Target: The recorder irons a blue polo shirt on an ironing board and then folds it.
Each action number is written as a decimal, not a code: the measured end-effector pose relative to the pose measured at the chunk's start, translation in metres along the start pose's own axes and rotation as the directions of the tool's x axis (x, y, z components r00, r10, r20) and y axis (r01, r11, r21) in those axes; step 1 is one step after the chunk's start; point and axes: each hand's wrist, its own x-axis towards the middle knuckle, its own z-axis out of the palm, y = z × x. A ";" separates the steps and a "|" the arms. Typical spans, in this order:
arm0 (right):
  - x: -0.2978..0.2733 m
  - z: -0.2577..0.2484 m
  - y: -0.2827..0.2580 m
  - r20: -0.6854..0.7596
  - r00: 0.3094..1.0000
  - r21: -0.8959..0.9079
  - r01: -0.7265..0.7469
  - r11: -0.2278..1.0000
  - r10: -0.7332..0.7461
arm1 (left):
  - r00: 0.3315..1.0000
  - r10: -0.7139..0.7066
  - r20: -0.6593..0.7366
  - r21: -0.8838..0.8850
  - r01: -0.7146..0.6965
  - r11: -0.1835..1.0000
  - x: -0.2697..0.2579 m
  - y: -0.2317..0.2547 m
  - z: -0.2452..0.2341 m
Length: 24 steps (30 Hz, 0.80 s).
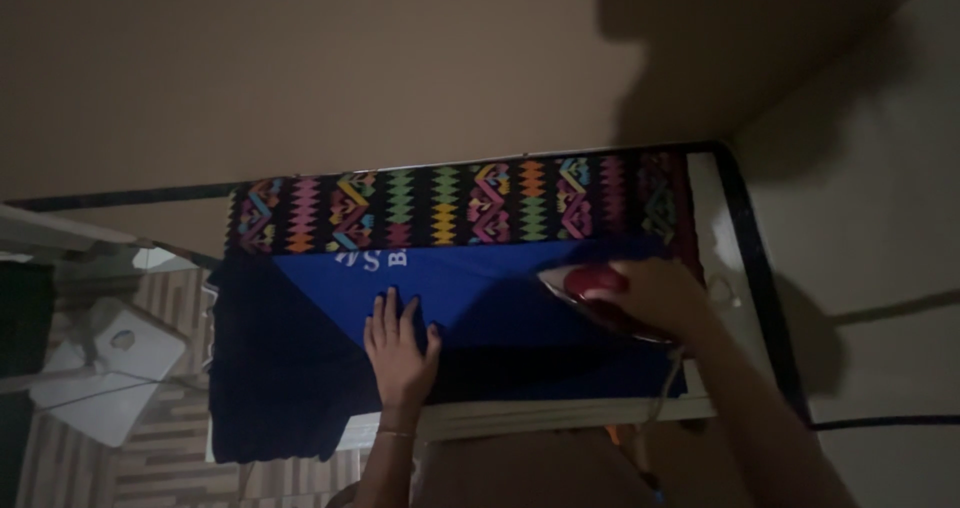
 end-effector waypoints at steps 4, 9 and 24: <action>0.009 0.010 -0.009 -0.105 0.993 0.011 -0.056 0.998 0.057 | 1.000 -0.015 0.022 0.019 0.015 1.000 -0.002 -0.001 0.003; 0.020 0.020 -0.003 0.018 0.986 0.045 0.167 0.985 -0.167 | 1.000 -0.005 0.015 0.008 0.005 1.000 -0.001 -0.002 0.002; 0.029 0.030 -0.103 -0.136 0.972 0.230 0.220 0.948 -0.192 | 0.999 0.043 -0.017 0.019 -0.043 0.999 -0.005 -0.008 0.006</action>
